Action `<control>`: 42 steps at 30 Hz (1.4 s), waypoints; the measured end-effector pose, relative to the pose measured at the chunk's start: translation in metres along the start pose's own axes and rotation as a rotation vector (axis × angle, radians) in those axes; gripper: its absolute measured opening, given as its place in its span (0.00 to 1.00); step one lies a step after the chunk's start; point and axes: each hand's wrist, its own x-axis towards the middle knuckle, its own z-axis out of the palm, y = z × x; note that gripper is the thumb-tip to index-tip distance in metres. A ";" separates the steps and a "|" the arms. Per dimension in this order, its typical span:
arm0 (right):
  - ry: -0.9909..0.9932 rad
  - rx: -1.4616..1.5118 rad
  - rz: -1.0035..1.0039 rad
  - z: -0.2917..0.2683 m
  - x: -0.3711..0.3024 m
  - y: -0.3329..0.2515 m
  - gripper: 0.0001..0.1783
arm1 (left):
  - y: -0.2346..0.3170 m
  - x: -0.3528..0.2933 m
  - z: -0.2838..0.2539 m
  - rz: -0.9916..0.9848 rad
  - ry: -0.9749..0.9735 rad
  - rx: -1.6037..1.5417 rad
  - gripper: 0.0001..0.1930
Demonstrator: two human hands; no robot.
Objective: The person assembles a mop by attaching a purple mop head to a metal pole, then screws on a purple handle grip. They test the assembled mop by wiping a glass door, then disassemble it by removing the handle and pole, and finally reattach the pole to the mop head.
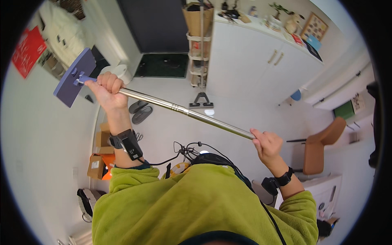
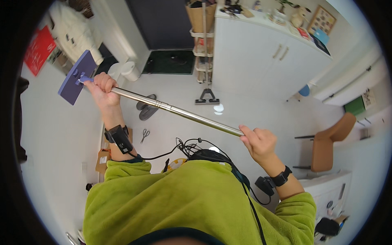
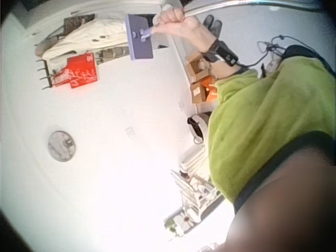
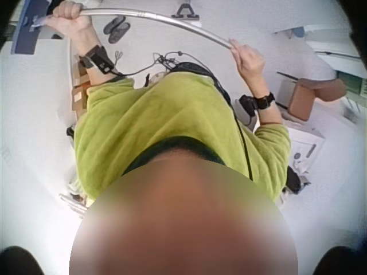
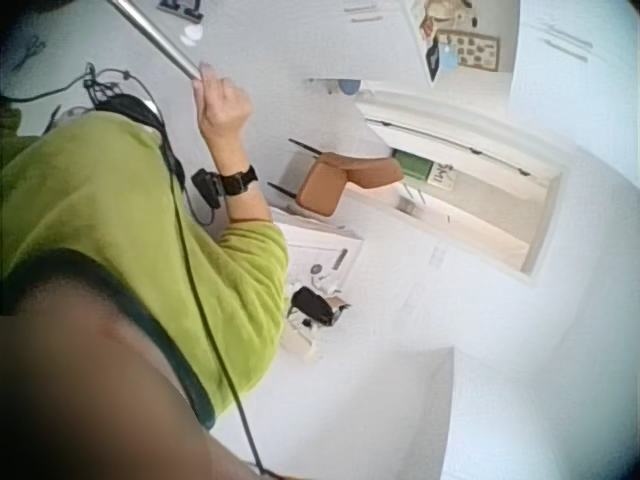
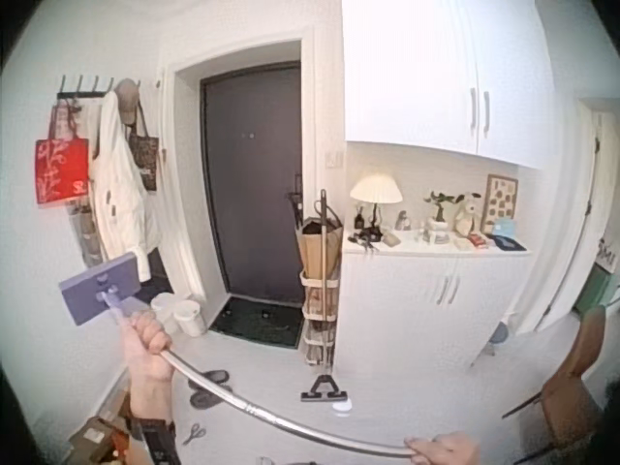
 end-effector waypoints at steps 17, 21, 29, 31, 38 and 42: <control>-0.525 0.790 -0.044 0.165 0.169 0.011 0.13 | 0.134 0.010 -0.049 0.413 0.106 0.118 0.28; -1.387 1.372 0.508 0.198 0.202 0.035 0.20 | 0.141 0.007 -0.057 0.408 -0.006 0.116 0.27; -0.378 0.650 -0.547 0.266 0.256 0.014 0.20 | 0.159 -0.029 -0.046 0.828 0.202 0.281 0.27; -0.330 0.582 -0.650 0.279 0.268 0.009 0.18 | 0.156 -0.031 -0.044 0.895 0.236 0.238 0.27; -1.505 1.173 -0.209 0.326 0.298 0.000 0.19 | 0.160 -0.042 -0.049 0.828 0.173 0.311 0.26; -1.349 1.117 -0.423 0.352 0.315 -0.021 0.21 | 0.164 -0.052 -0.048 0.955 0.245 0.426 0.25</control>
